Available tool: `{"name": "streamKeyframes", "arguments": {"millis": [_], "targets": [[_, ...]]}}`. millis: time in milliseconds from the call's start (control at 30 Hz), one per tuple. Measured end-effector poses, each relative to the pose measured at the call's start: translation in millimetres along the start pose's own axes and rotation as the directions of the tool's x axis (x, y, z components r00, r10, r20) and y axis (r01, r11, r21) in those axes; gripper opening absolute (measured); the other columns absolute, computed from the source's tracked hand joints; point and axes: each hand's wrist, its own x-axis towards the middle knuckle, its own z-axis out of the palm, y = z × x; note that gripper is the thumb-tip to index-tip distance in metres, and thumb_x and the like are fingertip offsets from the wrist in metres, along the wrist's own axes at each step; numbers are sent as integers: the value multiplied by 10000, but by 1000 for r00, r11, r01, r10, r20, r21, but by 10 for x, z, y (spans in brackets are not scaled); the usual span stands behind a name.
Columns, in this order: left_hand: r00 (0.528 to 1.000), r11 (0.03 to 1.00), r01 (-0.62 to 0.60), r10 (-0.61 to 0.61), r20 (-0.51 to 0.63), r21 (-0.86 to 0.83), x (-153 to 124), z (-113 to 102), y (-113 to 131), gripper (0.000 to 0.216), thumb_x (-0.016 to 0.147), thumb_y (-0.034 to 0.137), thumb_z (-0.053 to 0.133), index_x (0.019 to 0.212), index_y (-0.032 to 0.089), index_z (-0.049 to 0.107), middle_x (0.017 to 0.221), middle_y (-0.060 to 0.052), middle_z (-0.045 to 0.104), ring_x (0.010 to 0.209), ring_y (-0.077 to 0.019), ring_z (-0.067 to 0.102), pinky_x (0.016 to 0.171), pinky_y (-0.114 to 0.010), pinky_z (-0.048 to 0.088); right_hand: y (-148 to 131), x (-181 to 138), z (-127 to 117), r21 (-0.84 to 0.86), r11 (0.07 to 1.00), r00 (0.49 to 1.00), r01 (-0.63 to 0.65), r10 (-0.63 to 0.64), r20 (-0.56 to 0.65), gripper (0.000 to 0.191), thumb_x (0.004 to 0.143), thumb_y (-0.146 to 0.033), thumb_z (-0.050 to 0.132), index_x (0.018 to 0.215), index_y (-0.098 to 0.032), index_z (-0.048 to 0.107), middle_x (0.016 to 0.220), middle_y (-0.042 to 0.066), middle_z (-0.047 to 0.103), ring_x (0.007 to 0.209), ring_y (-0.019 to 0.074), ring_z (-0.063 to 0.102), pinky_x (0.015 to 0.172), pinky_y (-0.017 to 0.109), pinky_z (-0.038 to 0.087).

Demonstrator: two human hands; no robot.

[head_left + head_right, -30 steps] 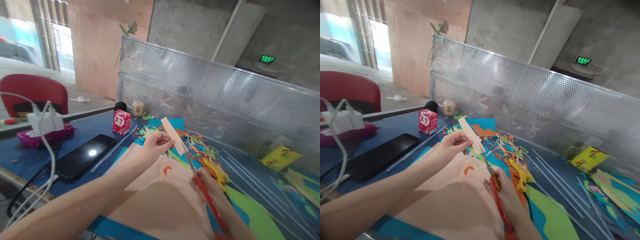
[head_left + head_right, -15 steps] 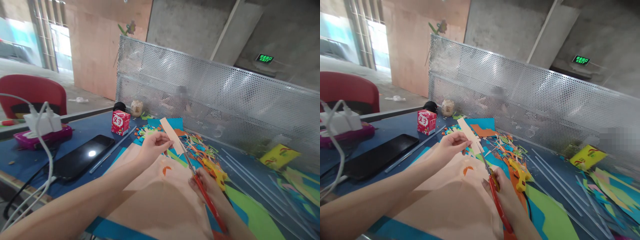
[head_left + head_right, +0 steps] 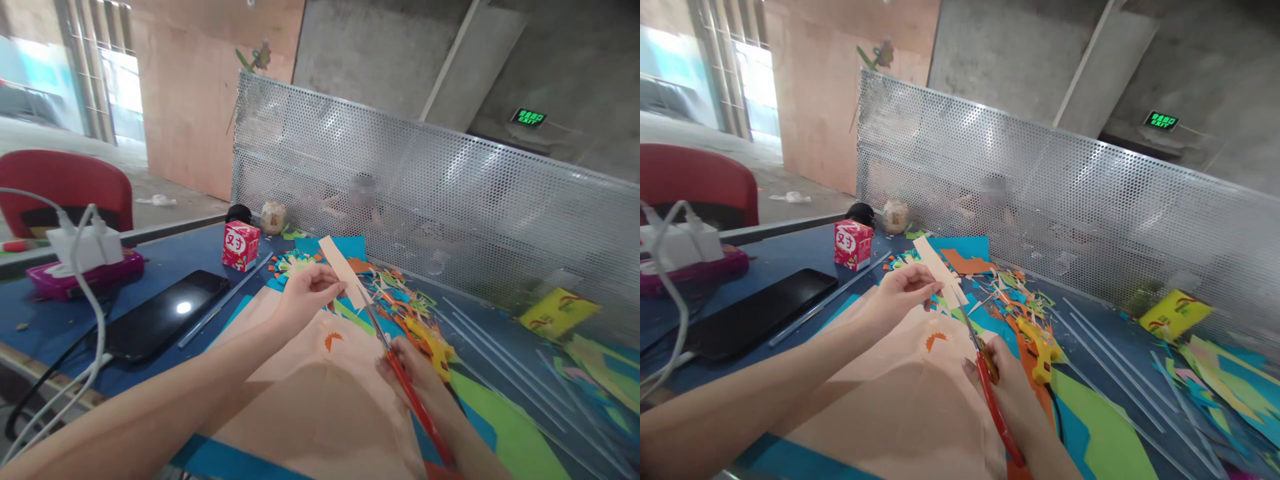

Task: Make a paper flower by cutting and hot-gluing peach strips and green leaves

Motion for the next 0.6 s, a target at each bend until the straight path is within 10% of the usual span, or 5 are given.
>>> {"name": "streamKeyframes", "arguments": {"millis": [600], "targets": [[1000, 999, 15, -15, 2, 29, 5, -1, 15, 110, 666, 179, 619, 673, 124, 524, 591, 19, 587, 461, -55, 528, 423, -168, 440, -20, 2, -15, -69, 997, 998, -46, 48, 35, 261, 706, -296, 560, 643, -215, 321, 533, -87, 290, 478, 75, 285, 440, 204, 233]]}}
